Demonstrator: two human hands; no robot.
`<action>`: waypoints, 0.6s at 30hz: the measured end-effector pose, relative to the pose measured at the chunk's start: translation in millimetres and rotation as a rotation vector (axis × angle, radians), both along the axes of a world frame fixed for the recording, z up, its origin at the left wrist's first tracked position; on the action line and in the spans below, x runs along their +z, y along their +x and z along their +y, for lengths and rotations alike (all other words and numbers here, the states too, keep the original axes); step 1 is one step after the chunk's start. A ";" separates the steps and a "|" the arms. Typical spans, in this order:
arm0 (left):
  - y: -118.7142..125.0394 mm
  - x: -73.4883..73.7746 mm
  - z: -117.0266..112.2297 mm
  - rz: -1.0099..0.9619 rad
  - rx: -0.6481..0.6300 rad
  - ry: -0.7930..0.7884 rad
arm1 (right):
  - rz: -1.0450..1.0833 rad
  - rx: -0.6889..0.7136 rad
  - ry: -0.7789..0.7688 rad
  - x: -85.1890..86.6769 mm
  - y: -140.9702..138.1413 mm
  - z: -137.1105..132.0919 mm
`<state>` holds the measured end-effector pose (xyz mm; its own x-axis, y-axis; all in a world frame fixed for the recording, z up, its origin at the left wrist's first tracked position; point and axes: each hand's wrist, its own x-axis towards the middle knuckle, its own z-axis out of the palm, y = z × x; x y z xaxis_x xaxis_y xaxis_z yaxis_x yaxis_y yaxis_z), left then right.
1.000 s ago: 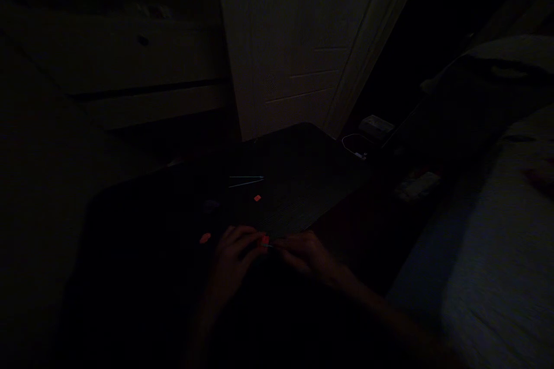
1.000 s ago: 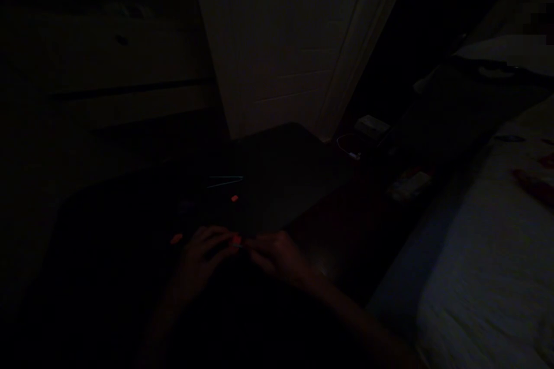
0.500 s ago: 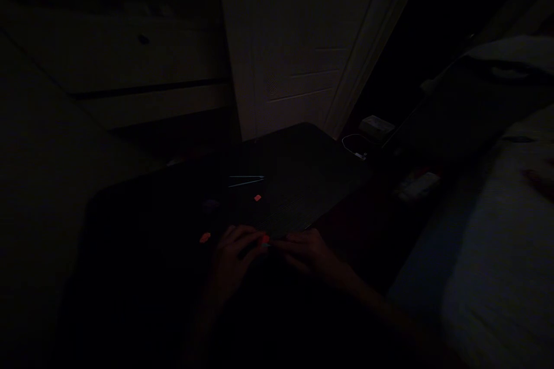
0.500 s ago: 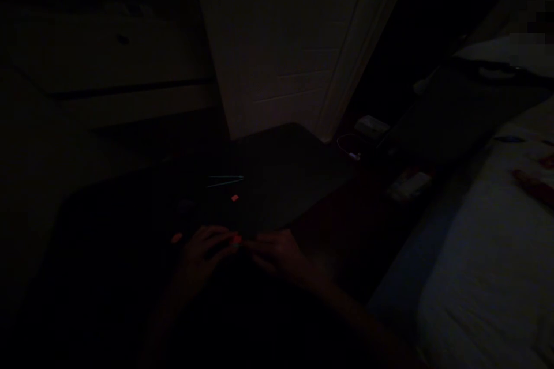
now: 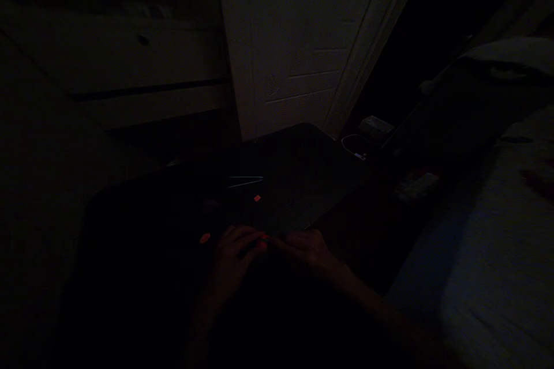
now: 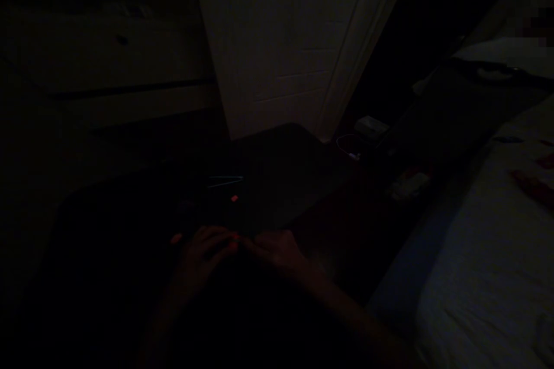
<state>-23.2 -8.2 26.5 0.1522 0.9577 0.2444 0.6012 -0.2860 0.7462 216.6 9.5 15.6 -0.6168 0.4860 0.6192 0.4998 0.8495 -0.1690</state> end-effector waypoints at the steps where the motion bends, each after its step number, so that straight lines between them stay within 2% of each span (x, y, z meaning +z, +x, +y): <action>1: -0.2 -0.1 -0.1 0.003 0.000 -0.001 | 0.014 -0.003 -0.023 0.1 0.0 -0.7; 7: -1.6 -4.5 0.6 -0.014 -0.010 -0.021 | 0.175 0.036 -0.244 -1.8 -2.4 -3.6; 13: 1.2 0.8 -0.3 -0.021 -0.004 -0.023 | 0.087 0.060 -0.227 -4.8 -1.5 -3.1; 18: 1.8 6.0 -1.2 -0.010 -0.003 -0.028 | 0.019 0.069 -0.270 2.5 -1.1 -5.3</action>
<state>-21.4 -9.4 32.6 0.1529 0.9636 0.2193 0.5928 -0.2670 0.7598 215.5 4.1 18.2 -0.6438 0.5924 0.4843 0.4370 0.8042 -0.4028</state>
